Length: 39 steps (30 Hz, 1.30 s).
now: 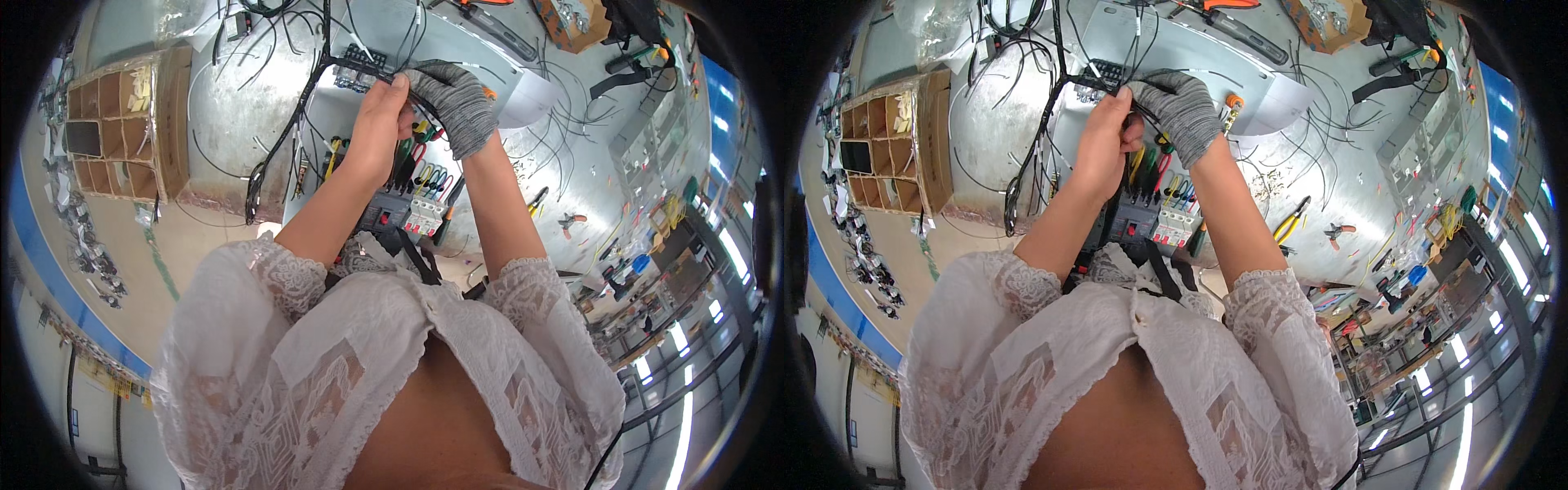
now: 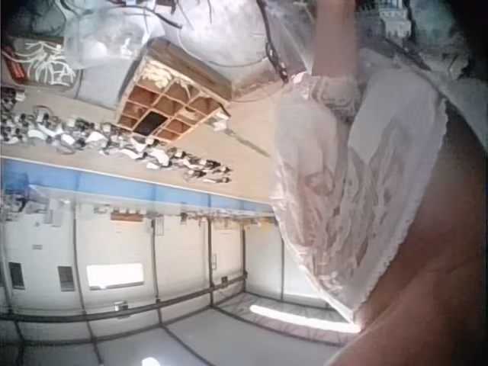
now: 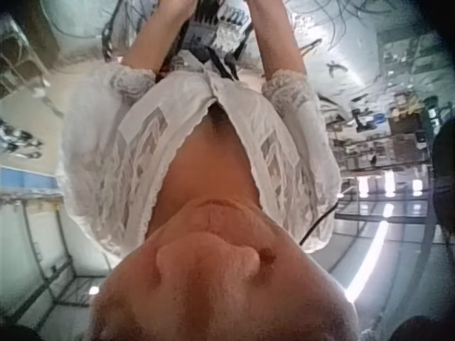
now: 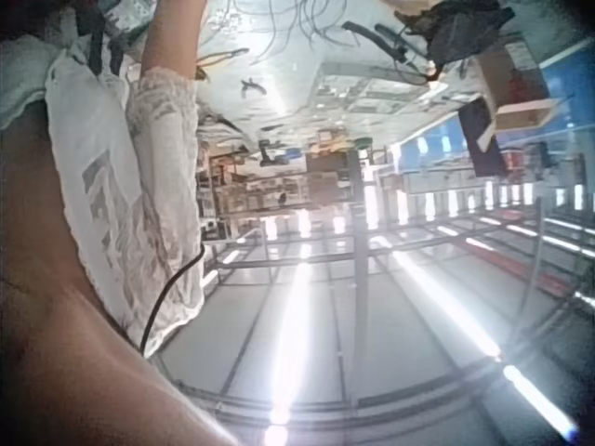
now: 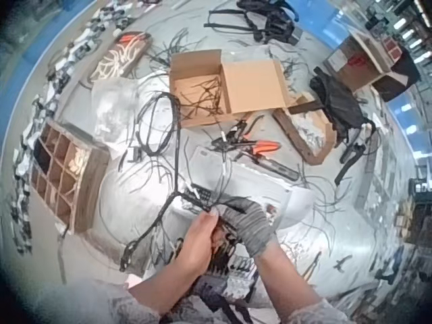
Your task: The person strips wire insulation, inserts wires into terminal blocks, and secures connections using pliers and a screwdriver. The person also applies tape to bundle wires and organizes the wiring within the electrical panel.
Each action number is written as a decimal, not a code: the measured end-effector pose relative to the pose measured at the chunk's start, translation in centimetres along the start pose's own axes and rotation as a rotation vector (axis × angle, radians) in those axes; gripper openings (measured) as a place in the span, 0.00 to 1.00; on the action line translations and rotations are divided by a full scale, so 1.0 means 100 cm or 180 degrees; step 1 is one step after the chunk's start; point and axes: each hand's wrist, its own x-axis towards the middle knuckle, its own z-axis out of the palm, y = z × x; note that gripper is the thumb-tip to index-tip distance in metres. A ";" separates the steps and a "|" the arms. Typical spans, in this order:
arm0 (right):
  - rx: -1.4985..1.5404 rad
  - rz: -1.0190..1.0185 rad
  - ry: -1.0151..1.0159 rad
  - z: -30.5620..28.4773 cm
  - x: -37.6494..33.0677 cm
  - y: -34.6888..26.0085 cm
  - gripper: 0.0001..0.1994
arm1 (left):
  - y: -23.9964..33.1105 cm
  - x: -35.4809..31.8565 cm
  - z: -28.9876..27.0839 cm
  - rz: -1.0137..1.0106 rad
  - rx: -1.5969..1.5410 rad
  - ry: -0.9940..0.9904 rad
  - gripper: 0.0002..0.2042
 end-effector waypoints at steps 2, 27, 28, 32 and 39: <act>-0.0262 -0.0130 0.0115 0.002 0.001 0.000 0.15 | 0.004 0.000 0.004 0.0035 0.0145 0.0102 0.10; -0.1895 -0.0352 -0.0061 -0.003 0.010 -0.017 0.16 | -0.018 0.007 -0.004 0.0516 0.1726 0.0301 0.14; -0.1894 -0.0158 -0.0074 -0.004 0.007 -0.015 0.16 | -0.016 0.007 -0.007 0.0607 0.2060 0.0289 0.14; -0.2920 -0.0330 -0.0625 -0.014 -0.002 -0.030 0.18 | 0.007 -0.009 -0.004 0.1123 0.4157 0.0073 0.13; -0.2125 0.0235 -0.0709 -0.009 -0.003 -0.036 0.16 | 0.014 -0.052 0.029 0.1384 0.4930 -0.0341 0.11</act>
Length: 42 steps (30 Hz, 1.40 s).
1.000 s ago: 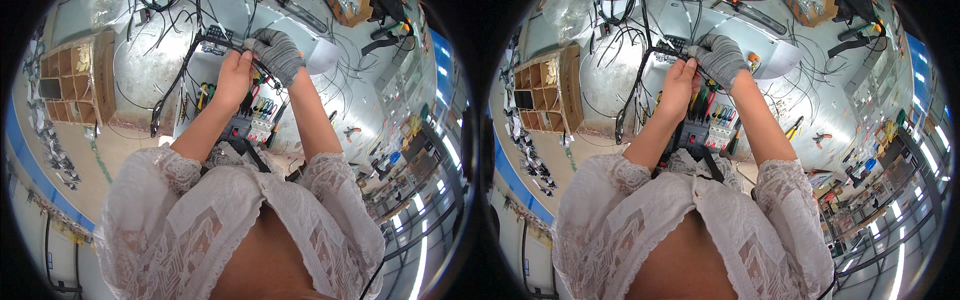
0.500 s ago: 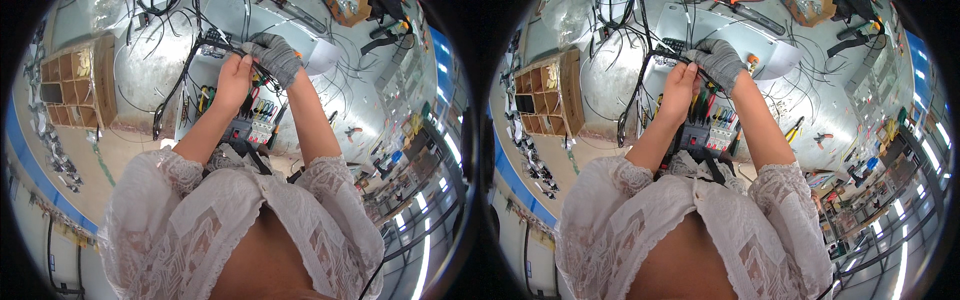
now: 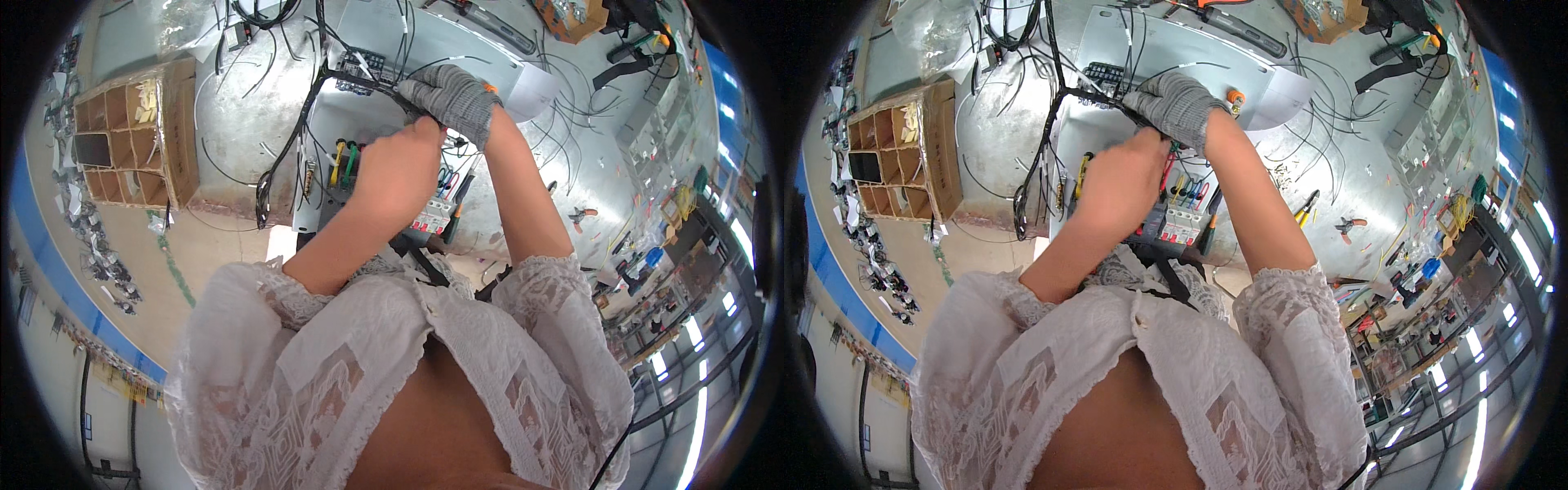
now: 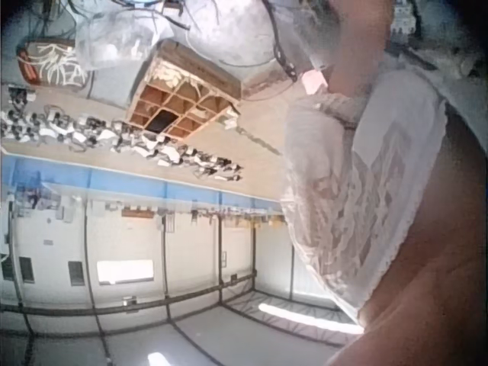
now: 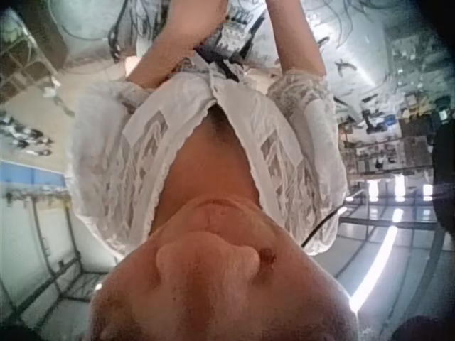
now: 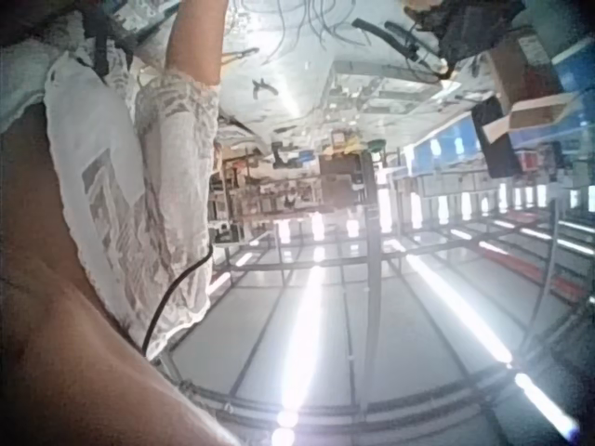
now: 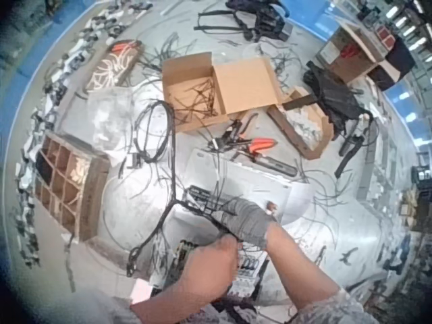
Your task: The person strips wire insulation, inserts wires into terminal blocks, and secures connections using pliers and a screwdriver. The person also applies tape to bundle wires and organizes the wiring within the electrical panel.
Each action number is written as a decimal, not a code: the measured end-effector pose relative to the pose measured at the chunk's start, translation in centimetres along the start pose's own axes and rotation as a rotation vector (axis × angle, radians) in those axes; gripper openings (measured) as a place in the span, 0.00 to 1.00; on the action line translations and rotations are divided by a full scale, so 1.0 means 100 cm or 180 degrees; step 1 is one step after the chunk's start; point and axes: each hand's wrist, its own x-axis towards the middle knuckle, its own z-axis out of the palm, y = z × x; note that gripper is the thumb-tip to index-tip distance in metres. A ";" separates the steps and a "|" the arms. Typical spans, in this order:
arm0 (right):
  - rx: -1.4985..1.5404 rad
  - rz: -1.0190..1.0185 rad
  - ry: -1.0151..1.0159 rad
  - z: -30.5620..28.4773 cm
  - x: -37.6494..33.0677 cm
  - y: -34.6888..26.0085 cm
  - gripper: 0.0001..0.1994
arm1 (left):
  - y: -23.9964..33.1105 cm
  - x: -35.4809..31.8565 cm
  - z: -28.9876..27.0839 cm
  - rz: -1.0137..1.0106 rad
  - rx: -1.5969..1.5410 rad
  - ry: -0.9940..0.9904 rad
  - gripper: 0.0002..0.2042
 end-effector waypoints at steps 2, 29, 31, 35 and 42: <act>-0.0066 -0.0054 -0.0205 -0.001 0.001 0.005 0.15 | -0.003 -0.004 0.013 0.0138 -0.0113 0.0085 0.10; -0.1835 -0.1998 0.1498 0.015 -0.018 0.004 0.08 | -0.042 0.024 0.050 -0.0844 -0.5501 0.1186 0.03; -0.2134 -0.2152 0.1378 0.007 -0.025 -0.008 0.09 | -0.043 0.023 0.045 -0.0811 -0.5598 0.1062 0.03; -0.2481 -0.3219 0.1411 -0.005 -0.012 0.009 0.08 | -0.051 0.022 0.046 -0.0869 -0.5641 0.0639 0.04; -0.1844 -0.2351 0.1594 0.016 -0.011 0.029 0.07 | -0.045 0.021 0.041 -0.0748 -0.6030 0.0566 0.13</act>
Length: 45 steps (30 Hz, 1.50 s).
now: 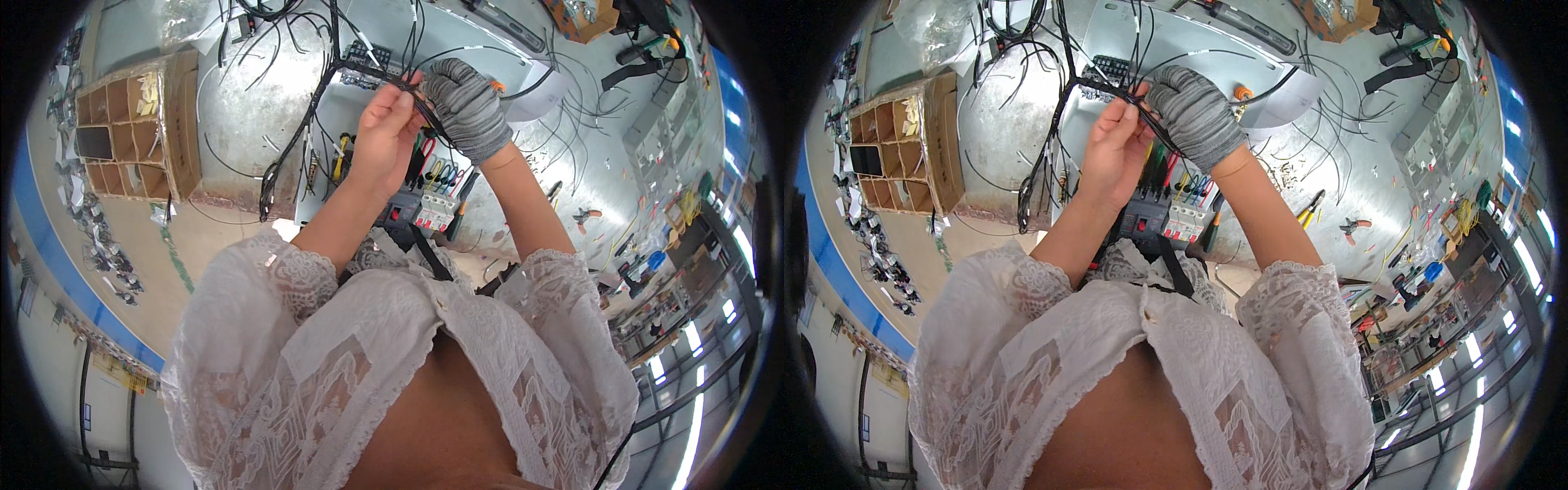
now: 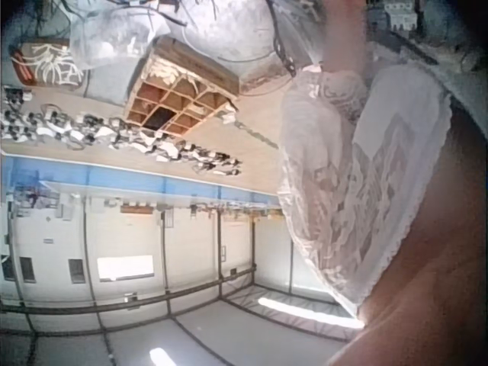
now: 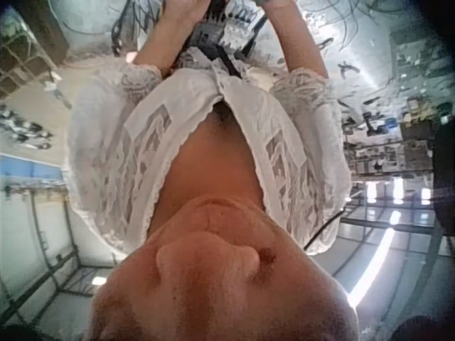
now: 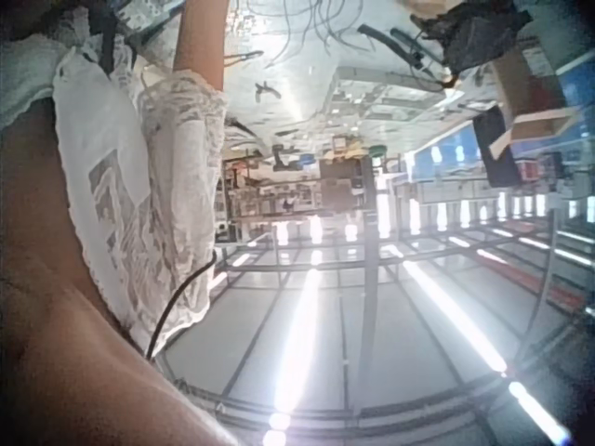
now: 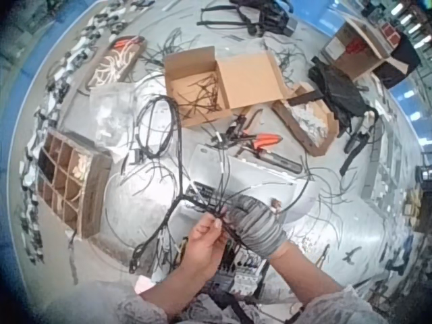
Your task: The person strips wire insulation, inserts wires into terminal blocks, and secures connections using pliers and a screwdriver. The person also applies tape to bundle wires and organizes the wiring within the electrical panel.
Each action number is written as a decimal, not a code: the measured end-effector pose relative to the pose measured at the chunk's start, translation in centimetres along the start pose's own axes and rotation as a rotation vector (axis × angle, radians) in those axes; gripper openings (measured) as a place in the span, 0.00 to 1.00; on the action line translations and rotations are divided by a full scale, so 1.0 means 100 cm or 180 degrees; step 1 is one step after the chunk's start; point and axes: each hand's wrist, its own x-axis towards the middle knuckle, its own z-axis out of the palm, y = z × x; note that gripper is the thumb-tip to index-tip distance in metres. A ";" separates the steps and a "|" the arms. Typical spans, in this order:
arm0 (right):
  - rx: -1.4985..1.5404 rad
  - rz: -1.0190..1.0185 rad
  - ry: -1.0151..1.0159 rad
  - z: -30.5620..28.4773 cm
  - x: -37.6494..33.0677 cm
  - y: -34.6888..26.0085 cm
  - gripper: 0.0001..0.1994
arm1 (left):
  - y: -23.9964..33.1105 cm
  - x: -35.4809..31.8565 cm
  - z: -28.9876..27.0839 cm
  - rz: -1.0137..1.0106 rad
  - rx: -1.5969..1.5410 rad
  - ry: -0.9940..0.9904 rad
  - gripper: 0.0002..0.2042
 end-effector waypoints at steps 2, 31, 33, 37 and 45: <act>0.0813 0.0343 0.0069 0.004 -0.003 0.001 0.09 | 0.003 -0.001 0.001 0.0011 -0.0074 -0.0069 0.14; 0.3484 0.3595 0.0584 -0.049 -0.119 0.016 0.11 | -0.003 0.008 0.007 0.0476 0.1449 0.0118 0.06; 0.4153 0.3733 0.0570 -0.036 -0.119 0.010 0.12 | -0.002 0.009 0.006 0.0408 0.1455 0.0108 0.06; 0.4830 0.3706 0.0695 -0.016 -0.117 0.011 0.12 | -0.001 0.008 0.009 0.0335 0.1390 0.0175 0.07; 0.5487 0.3749 0.1104 -0.007 -0.117 0.016 0.10 | 0.003 0.007 0.012 0.0158 0.1344 0.0227 0.07</act>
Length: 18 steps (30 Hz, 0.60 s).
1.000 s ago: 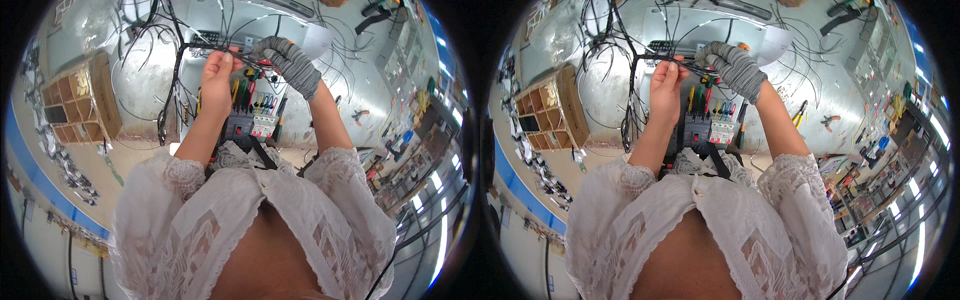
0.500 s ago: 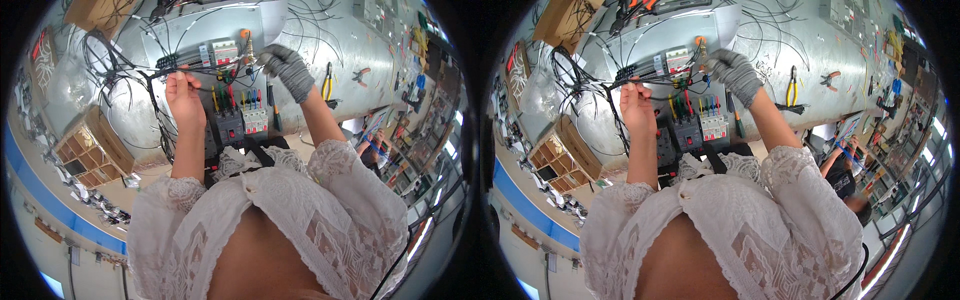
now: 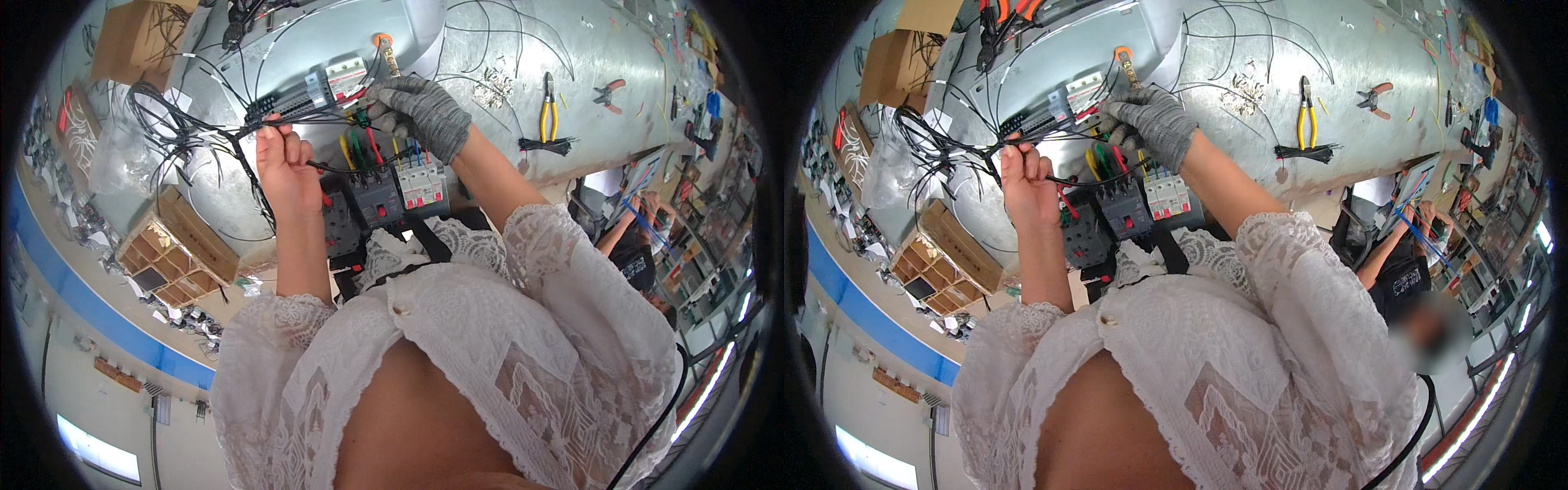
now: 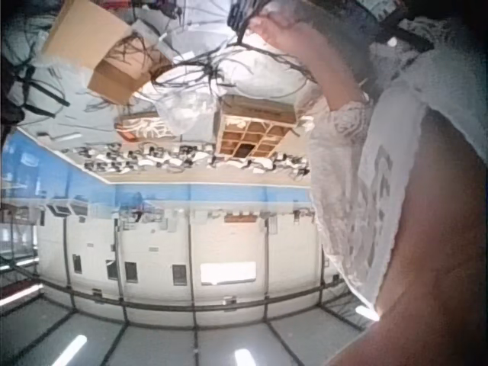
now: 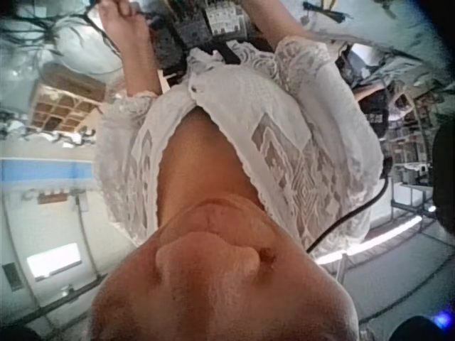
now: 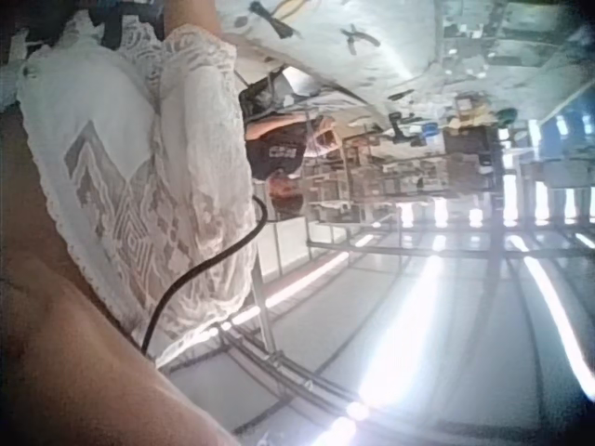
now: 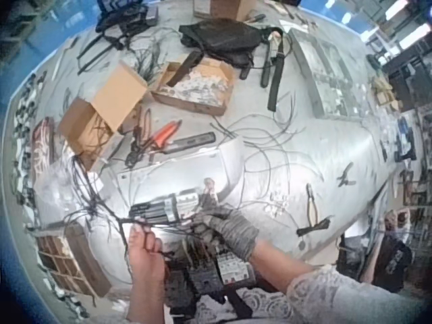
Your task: The person strips wire insulation, inserts wires into terminal blocks, and secures connections using pliers and a screwdriver. The person also applies tape to bundle wires and organizes the wiring within the electrical panel.
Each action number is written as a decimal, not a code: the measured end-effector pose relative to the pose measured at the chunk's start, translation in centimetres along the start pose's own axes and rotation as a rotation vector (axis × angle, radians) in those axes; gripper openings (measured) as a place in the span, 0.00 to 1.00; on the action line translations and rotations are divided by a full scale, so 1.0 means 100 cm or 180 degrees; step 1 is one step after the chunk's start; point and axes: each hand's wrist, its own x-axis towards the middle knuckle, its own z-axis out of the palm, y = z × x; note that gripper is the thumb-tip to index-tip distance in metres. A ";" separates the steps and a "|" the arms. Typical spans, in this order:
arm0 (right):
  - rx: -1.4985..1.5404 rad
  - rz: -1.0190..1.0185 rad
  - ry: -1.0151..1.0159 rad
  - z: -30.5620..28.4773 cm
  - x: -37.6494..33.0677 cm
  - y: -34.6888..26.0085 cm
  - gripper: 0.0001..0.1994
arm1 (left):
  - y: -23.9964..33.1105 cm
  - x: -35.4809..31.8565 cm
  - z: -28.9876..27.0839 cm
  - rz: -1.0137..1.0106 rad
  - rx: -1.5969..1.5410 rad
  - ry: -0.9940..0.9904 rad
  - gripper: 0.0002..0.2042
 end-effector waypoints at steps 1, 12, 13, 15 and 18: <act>0.0063 -0.0020 -0.0002 0.000 0.001 0.002 0.10 | 0.000 0.000 -0.001 -0.0011 -0.0027 -0.0043 0.07; -0.0803 -0.0680 0.0437 0.013 -0.002 0.009 0.11 | 0.001 0.000 -0.002 -0.0118 -0.0258 -0.0288 0.06; -0.1114 -0.0635 0.0502 0.013 -0.001 0.009 0.11 | 0.001 0.000 -0.002 -0.0126 -0.0267 -0.0278 0.06; -0.1959 -0.0955 0.0597 0.009 0.005 0.010 0.11 | 0.001 0.000 -0.001 -0.0135 -0.0288 -0.0250 0.06; -0.2845 -0.1642 0.0622 0.005 0.012 0.011 0.11 | 0.001 0.000 0.000 -0.0102 -0.0184 -0.0096 0.07</act>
